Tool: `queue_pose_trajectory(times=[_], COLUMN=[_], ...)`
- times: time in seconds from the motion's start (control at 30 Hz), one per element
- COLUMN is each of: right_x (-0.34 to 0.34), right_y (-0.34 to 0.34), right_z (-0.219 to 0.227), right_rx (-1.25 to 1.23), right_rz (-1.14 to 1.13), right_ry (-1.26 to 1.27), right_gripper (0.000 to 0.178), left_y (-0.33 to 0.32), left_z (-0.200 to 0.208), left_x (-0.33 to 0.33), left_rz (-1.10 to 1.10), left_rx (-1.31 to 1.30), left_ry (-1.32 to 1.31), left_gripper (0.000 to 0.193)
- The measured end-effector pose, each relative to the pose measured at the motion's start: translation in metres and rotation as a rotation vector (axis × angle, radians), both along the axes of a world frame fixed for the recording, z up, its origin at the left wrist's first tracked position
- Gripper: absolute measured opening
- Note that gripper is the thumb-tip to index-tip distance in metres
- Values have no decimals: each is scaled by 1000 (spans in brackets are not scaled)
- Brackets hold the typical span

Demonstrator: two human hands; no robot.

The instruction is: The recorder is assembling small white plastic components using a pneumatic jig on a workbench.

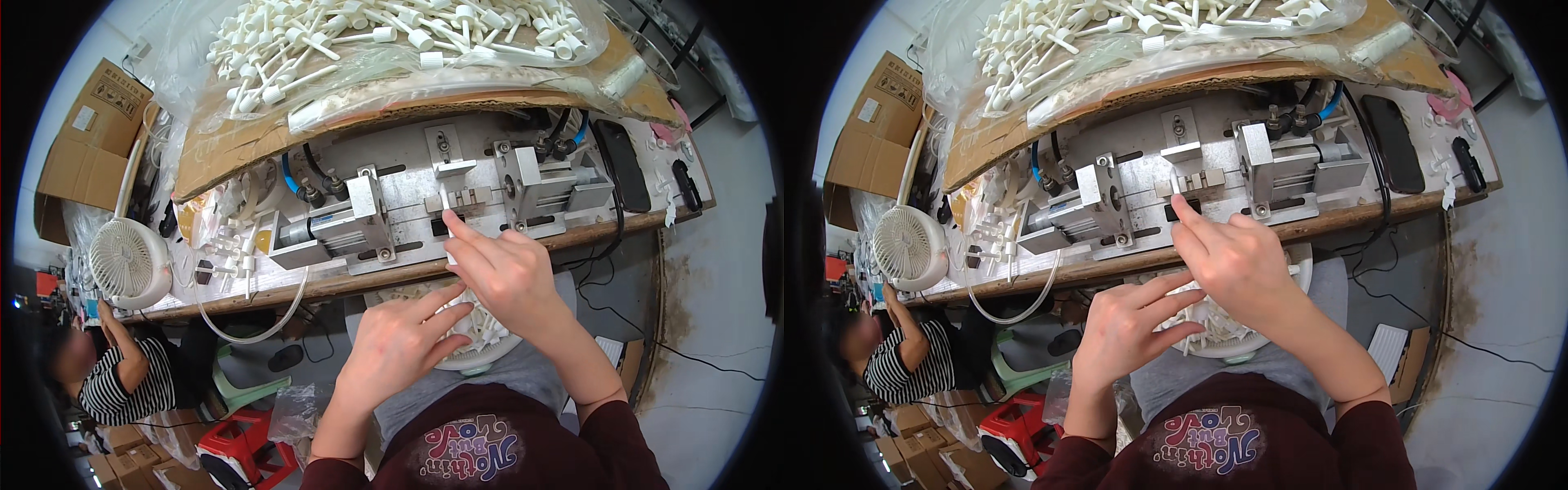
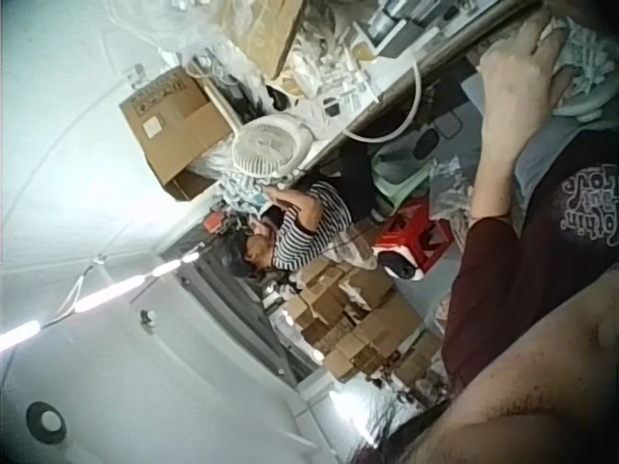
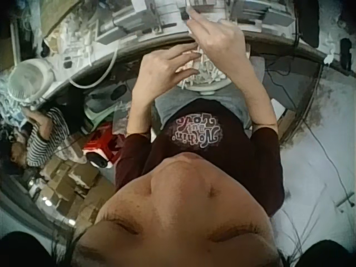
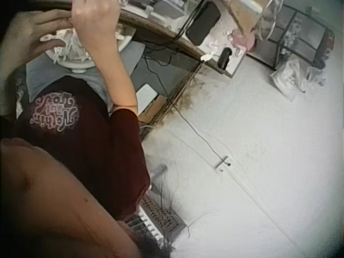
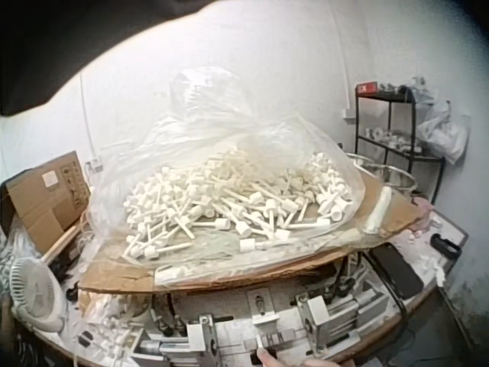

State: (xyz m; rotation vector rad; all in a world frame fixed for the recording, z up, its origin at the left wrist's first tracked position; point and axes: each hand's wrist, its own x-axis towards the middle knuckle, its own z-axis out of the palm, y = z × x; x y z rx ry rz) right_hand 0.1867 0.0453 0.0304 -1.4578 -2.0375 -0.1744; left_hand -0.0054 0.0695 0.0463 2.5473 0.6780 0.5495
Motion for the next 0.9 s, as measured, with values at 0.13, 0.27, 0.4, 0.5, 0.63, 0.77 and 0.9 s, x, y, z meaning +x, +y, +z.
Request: queue_pose_trajectory(times=[0.13,0.27,0.4,0.5,0.63,0.77,0.9], right_x=[-3,-4,-4,-4,0,-1,16], right_y=[7,8,9,9,7,-1,6], right_z=[7,9,14,15,18,39,62], right_rx=[-12,-37,-66,-69,-27,-31,76], right_rz=[-33,-43,-43,-33,-3,73,16], right_ry=[-75,-88,-116,-102,-36,200,316], right_gripper=[28,25,24,24,24,20,19], left_y=[-3,1,26,62,126,167,182], left_z=[0,7,26,47,72,76,69], left_x=[2,2,6,24,63,92,97], left_rz=[-5,-8,87,280,234,239,162], left_rx=[-11,10,107,258,468,355,238], left_ry=[-91,-208,-531,-657,-620,-325,-345], left_gripper=[35,33,20,12,20,22,20])
